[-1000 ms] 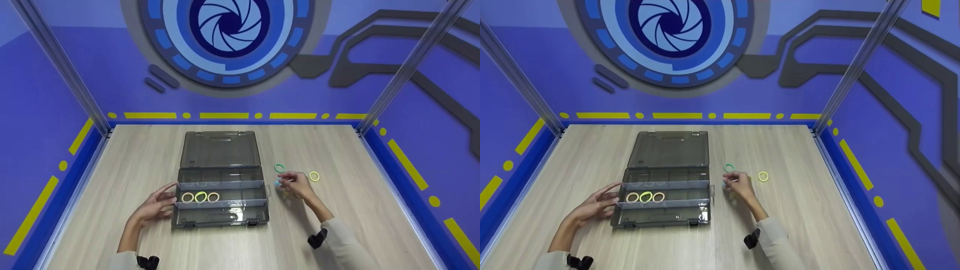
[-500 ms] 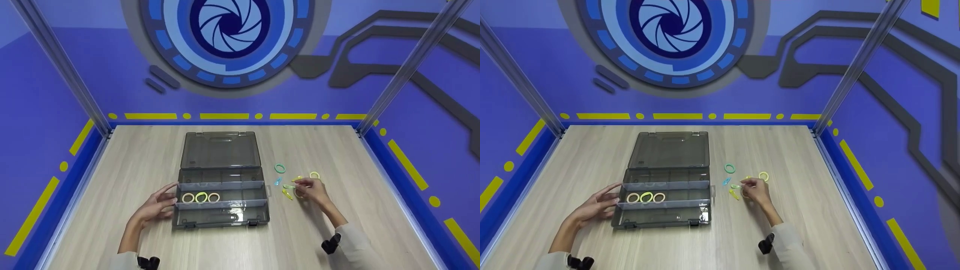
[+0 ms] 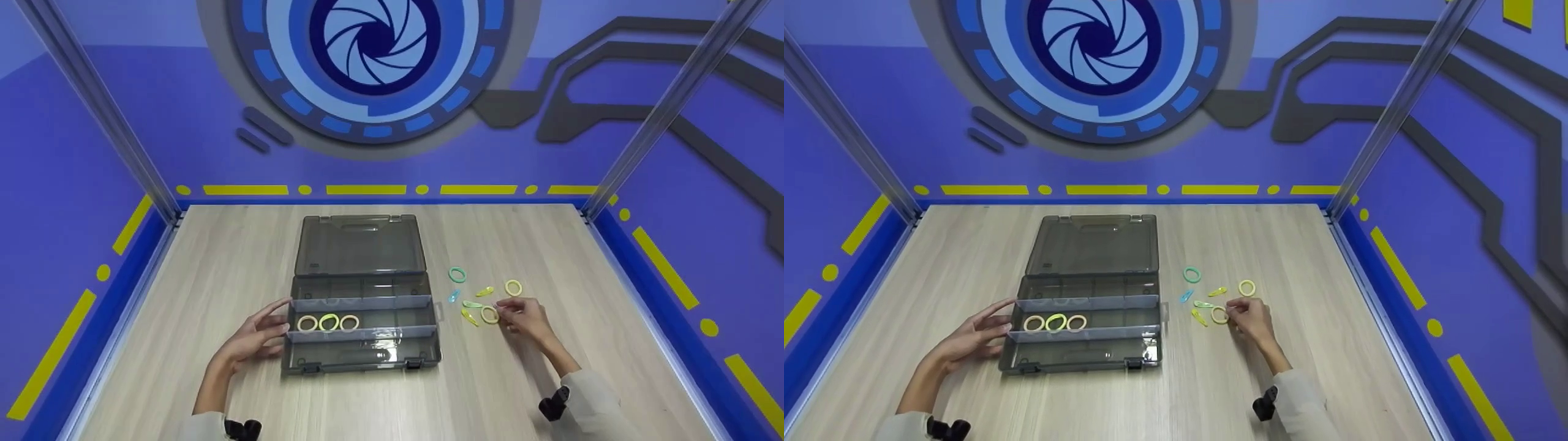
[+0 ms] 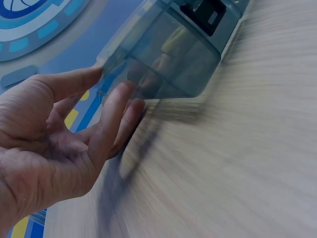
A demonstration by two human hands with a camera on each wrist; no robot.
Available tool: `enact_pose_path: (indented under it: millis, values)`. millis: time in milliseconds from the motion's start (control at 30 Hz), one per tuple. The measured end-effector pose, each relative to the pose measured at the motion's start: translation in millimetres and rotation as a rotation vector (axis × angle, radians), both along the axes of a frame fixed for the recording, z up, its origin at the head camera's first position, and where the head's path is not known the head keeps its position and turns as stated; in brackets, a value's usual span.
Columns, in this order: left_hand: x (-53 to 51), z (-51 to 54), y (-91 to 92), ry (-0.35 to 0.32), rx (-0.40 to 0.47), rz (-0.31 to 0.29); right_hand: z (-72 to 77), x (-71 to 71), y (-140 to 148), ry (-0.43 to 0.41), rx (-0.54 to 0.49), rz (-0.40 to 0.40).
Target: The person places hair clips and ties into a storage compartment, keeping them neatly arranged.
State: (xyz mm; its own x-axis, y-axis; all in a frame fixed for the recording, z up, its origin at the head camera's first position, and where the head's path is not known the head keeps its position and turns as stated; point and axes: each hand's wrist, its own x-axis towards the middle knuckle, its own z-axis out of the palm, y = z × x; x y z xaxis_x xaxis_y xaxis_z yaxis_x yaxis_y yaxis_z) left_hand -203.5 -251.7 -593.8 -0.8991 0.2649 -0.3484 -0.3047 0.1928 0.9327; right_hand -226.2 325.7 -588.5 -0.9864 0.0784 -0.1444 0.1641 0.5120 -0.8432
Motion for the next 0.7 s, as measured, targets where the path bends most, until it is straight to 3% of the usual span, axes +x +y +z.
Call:
enact_pose_path:
  millis: [400, 700]
  values:
    - [-1.5, -1.6, -0.4, 0.017, 0.0, -0.002, -2.4, 4.0, 1.1, 0.03, 0.115, 0.081]
    - [-1.5, -2.0, -0.3, -0.003, 0.014, 0.0, -5.5, 3.7, -6.9, 0.015, 0.206, 0.027]
